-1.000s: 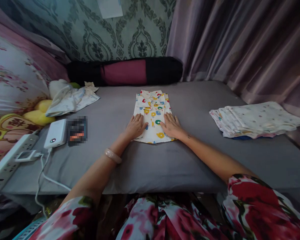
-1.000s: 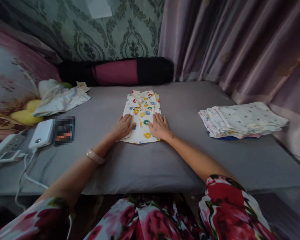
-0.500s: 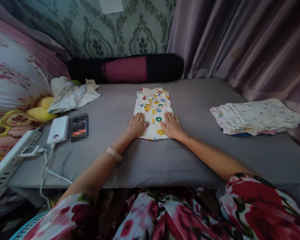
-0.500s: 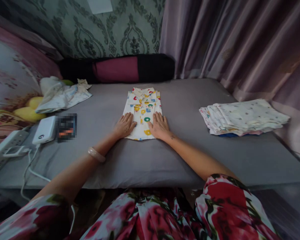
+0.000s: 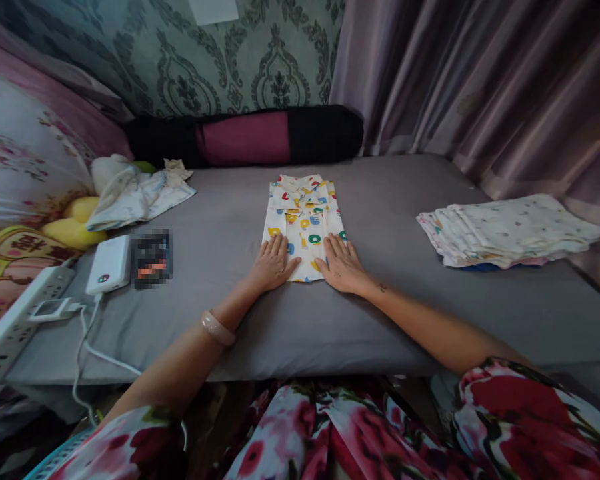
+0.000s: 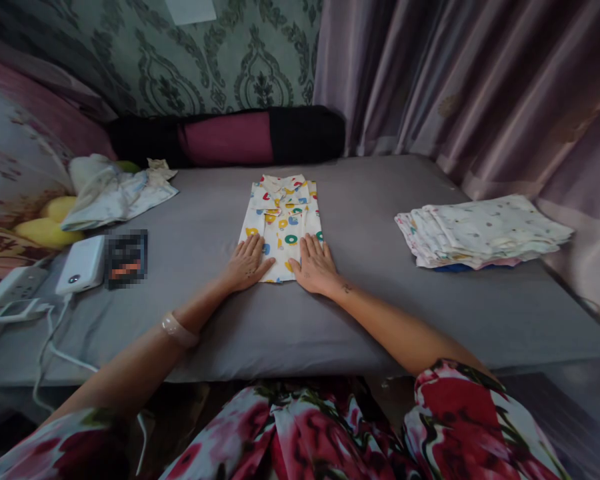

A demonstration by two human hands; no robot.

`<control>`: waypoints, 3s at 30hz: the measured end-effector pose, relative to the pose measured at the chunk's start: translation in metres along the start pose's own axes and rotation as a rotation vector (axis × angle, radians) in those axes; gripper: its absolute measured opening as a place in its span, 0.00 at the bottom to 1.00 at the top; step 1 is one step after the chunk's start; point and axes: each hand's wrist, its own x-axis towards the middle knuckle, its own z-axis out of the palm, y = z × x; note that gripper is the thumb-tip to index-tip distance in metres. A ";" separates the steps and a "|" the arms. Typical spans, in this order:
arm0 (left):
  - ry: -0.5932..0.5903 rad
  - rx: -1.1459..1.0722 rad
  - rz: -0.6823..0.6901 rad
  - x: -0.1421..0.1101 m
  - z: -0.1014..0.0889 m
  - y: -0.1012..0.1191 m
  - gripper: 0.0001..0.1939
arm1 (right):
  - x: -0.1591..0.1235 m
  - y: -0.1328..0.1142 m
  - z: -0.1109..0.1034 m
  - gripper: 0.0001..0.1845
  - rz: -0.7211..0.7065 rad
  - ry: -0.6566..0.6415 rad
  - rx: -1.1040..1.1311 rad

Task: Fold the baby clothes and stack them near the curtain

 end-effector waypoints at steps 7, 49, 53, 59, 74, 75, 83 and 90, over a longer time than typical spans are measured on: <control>-0.033 -0.041 0.032 -0.005 -0.004 -0.009 0.36 | -0.007 0.006 -0.006 0.39 -0.031 -0.045 0.071; 0.031 -0.531 0.226 -0.042 -0.044 -0.070 0.18 | -0.022 0.075 -0.015 0.18 -0.125 0.073 0.805; 0.010 -0.665 0.094 -0.040 -0.043 -0.067 0.19 | -0.021 0.075 -0.014 0.16 -0.109 0.078 0.876; 0.046 -0.599 0.152 -0.039 -0.037 -0.068 0.17 | -0.023 0.074 -0.015 0.22 -0.300 0.159 0.624; 0.090 -0.485 0.203 -0.025 -0.042 -0.058 0.20 | -0.008 0.074 -0.018 0.15 -0.355 0.246 0.336; 0.095 -0.484 0.147 -0.024 -0.042 -0.058 0.21 | -0.006 0.072 -0.019 0.15 -0.318 0.248 0.361; 0.158 -0.475 -0.088 -0.008 -0.032 -0.060 0.23 | 0.005 0.063 -0.022 0.17 -0.038 0.268 0.384; 0.175 -0.406 -0.218 0.007 -0.036 -0.050 0.19 | 0.018 0.056 -0.021 0.16 0.088 0.296 0.258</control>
